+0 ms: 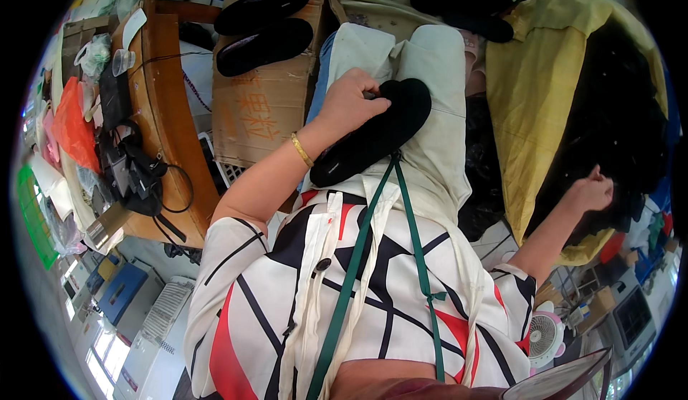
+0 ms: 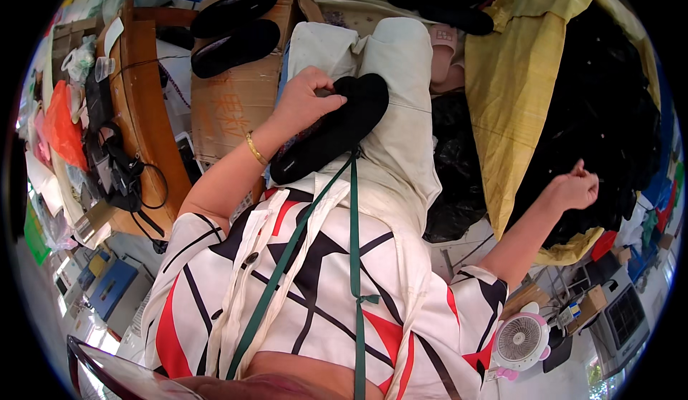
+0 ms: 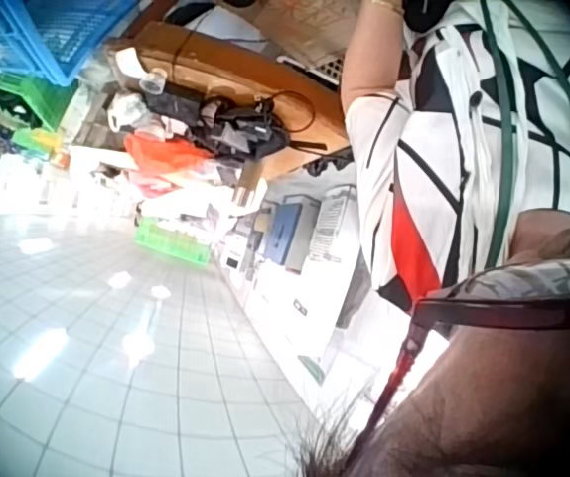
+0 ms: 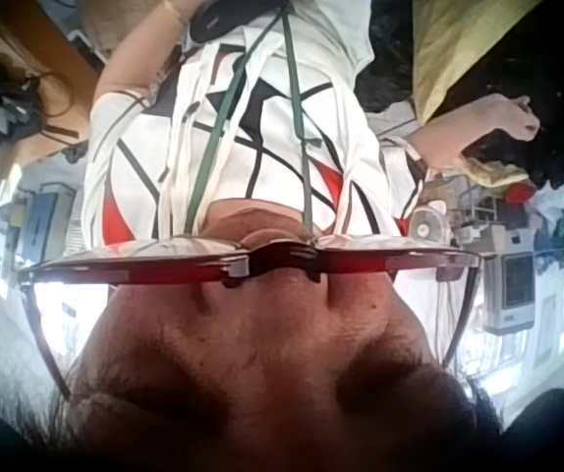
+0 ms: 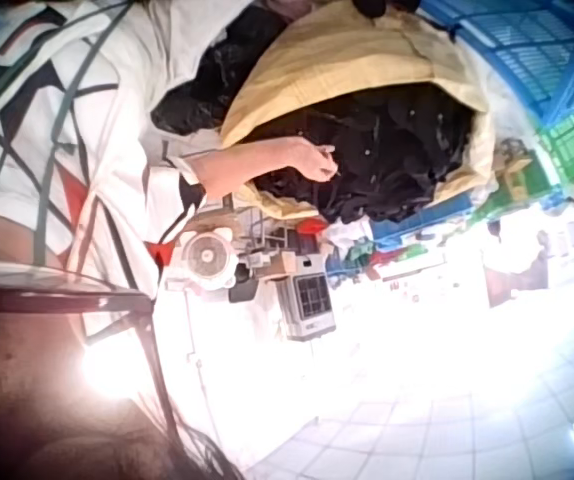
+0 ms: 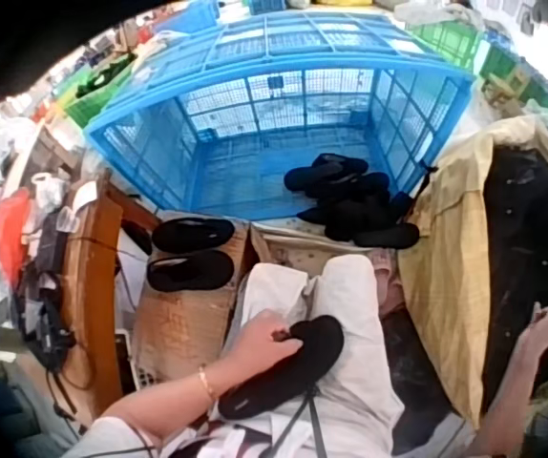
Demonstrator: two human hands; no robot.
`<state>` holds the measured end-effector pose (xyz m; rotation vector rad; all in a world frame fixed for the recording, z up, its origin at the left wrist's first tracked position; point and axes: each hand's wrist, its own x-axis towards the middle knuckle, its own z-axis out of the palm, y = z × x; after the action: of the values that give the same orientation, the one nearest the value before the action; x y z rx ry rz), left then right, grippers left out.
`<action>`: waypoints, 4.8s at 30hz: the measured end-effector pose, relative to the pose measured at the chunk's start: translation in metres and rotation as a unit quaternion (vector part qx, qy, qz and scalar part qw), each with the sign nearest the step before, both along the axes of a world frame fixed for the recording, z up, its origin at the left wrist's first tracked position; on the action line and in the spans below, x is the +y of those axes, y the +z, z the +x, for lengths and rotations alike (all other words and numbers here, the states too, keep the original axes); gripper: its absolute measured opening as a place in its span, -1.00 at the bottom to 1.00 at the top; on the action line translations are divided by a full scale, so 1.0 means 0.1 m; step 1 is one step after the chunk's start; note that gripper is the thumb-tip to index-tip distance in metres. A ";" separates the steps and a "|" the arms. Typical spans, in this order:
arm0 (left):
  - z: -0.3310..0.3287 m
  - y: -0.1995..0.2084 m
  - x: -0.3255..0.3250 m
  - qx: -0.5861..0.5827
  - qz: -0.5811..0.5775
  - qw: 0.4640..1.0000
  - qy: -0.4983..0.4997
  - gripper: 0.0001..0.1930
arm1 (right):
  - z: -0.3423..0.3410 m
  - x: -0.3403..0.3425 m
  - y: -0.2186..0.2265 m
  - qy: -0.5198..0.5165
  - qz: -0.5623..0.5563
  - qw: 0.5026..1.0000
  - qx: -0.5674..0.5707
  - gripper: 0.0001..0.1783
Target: The person sits on the floor and hand-sews a black slipper using a needle and thread. They repeatedly insert the needle into the shoe's sole and pull the thread through to attach a component. The person works on a single shoe throughout the clip, occasionally adjusting their grip.
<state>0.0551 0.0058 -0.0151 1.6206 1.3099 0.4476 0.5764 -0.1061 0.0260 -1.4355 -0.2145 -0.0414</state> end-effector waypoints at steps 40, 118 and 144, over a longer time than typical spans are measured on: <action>-0.12 0.21 -0.10 -0.094 -0.118 0.988 0.027 -0.90 | -3.30 0.87 -0.21 0.634 -0.282 0.594 -0.406 -0.90; -0.02 -0.23 -0.07 -0.074 -0.014 0.997 0.026 -0.74 | -3.50 0.50 0.42 0.608 -0.344 0.506 -0.506 -0.71; -0.04 -0.27 -0.04 -0.207 -0.196 0.955 0.085 -0.83 | -2.81 0.27 0.19 0.789 -0.390 0.428 0.207 -0.82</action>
<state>0.0512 0.0022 -0.0423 1.0227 1.1322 0.5569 0.2950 -0.0787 0.0454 -1.4754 -1.2191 2.2342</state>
